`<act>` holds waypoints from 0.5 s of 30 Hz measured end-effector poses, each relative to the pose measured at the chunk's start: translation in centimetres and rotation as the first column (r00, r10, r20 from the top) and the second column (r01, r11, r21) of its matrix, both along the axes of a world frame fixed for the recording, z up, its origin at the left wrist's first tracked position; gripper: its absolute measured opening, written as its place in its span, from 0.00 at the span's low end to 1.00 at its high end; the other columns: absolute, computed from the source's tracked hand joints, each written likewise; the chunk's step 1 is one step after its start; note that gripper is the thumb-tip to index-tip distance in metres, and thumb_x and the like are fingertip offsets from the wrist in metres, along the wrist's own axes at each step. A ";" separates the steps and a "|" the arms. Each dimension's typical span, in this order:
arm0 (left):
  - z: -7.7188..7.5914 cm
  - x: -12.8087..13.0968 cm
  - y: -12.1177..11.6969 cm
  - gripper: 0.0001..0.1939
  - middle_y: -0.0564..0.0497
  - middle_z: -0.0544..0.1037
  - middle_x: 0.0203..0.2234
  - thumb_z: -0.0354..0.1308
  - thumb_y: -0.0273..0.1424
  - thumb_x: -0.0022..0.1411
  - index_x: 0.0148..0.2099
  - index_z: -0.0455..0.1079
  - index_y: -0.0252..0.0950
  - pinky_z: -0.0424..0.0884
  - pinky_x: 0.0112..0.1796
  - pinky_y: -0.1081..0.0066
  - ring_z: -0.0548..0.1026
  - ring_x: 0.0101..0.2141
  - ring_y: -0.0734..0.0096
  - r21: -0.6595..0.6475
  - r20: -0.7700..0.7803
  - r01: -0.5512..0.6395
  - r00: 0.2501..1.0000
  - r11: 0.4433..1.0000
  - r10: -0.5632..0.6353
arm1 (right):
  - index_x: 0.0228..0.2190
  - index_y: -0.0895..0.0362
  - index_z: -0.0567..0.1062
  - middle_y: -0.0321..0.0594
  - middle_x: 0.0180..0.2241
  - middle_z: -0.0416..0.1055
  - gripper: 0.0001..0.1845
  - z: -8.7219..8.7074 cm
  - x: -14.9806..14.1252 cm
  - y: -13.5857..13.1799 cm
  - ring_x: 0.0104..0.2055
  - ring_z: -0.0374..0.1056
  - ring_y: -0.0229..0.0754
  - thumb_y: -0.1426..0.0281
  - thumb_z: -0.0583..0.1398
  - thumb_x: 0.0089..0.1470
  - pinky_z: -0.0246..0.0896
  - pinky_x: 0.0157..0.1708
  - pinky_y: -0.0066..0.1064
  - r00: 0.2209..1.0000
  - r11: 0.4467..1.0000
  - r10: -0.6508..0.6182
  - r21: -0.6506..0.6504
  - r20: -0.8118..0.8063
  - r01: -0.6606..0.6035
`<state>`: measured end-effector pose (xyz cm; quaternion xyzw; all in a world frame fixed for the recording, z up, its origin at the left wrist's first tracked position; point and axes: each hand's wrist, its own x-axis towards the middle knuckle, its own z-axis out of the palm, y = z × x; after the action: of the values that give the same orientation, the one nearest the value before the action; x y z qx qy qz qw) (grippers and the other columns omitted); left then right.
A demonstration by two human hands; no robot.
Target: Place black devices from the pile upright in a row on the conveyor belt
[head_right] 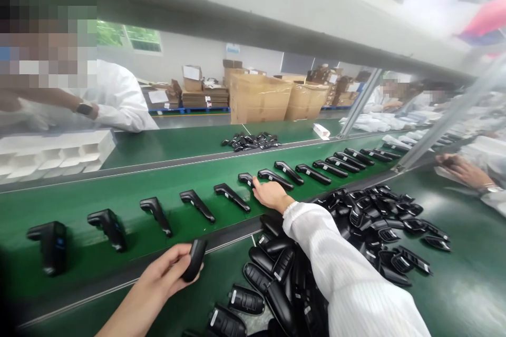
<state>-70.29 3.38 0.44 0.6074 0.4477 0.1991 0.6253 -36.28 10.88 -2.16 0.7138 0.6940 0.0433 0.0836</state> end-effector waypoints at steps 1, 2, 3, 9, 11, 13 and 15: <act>0.6 1.1 0.1 0.18 0.50 0.76 0.45 0.50 0.47 0.66 0.49 0.70 0.43 0.70 0.52 0.65 0.73 0.49 0.62 -0.063 0.103 -0.048 0.993 0.997 0.054 | 0.64 0.62 0.54 0.60 0.44 0.73 0.31 0.6 -0.4 -0.3 0.46 0.71 0.58 0.58 0.46 0.66 0.63 0.45 0.44 0.999 0.998 -0.031 0.044 -0.025 0.032; 1.1 2.2 0.2 0.17 0.50 0.75 0.46 0.52 0.46 0.65 0.48 0.70 0.41 0.69 0.53 0.65 0.72 0.50 0.62 -0.106 0.178 -0.089 0.978 0.990 0.107 | 0.63 0.61 0.55 0.61 0.48 0.71 0.32 1.3 -1.1 -0.9 0.51 0.68 0.58 0.55 0.46 0.66 0.62 0.48 0.46 0.995 0.992 -0.056 0.111 -0.085 0.065; 1.3 3.2 0.2 0.16 0.50 0.75 0.46 0.54 0.46 0.63 0.46 0.70 0.41 0.69 0.53 0.66 0.71 0.50 0.62 -0.134 0.229 -0.121 0.962 0.983 0.150 | 0.62 0.60 0.57 0.60 0.52 0.68 0.32 2.1 -1.9 -1.8 0.54 0.65 0.58 0.54 0.47 0.66 0.60 0.51 0.47 0.979 0.979 -0.058 0.181 -0.196 0.094; 0.7 6.6 0.3 0.18 0.46 0.72 0.48 0.53 0.46 0.63 0.47 0.66 0.39 0.70 0.51 0.63 0.71 0.50 0.61 -0.072 0.297 -0.127 0.944 0.989 0.143 | 0.50 0.54 0.70 0.40 0.41 0.73 0.20 4.2 -8.1 -8.2 0.41 0.70 0.40 0.57 0.57 0.61 0.65 0.41 0.31 0.196 0.976 0.200 0.177 -0.960 -0.127; 0.8 5.7 -0.1 0.20 0.45 0.70 0.51 0.53 0.45 0.63 0.52 0.64 0.40 0.70 0.51 0.62 0.71 0.50 0.60 0.119 0.130 -0.093 0.988 0.989 0.078 | 0.47 0.55 0.72 0.37 0.36 0.72 0.17 3.8 -7.7 -8.1 0.37 0.69 0.38 0.60 0.59 0.60 0.65 0.37 0.29 0.152 0.979 0.198 0.186 -0.968 -0.086; 0.6 3.6 -0.8 0.22 0.45 0.69 0.53 0.55 0.43 0.62 0.56 0.63 0.43 0.71 0.49 0.63 0.71 0.50 0.59 0.370 -0.136 0.102 0.989 0.924 -0.055 | 0.46 0.54 0.73 0.38 0.38 0.72 0.14 3.1 -5.7 -6.9 0.37 0.69 0.39 0.62 0.59 0.59 0.64 0.39 0.31 0.322 0.975 0.213 0.221 -0.922 -0.013; -0.3 0.9 -1.8 0.18 0.49 0.72 0.51 0.58 0.42 0.60 0.53 0.68 0.49 0.72 0.42 0.69 0.74 0.47 0.60 0.491 -0.387 0.434 0.885 0.755 -0.257 | 0.46 0.53 0.74 0.41 0.43 0.72 0.13 2.2 -3.1 -5.3 0.42 0.69 0.41 0.65 0.58 0.60 0.63 0.45 0.34 0.565 0.967 0.223 0.253 -0.794 -0.027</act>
<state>-69.36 1.61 0.18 0.8601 0.3352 0.1088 0.3688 -39.36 5.55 0.07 0.6063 0.6940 -0.2111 -0.3257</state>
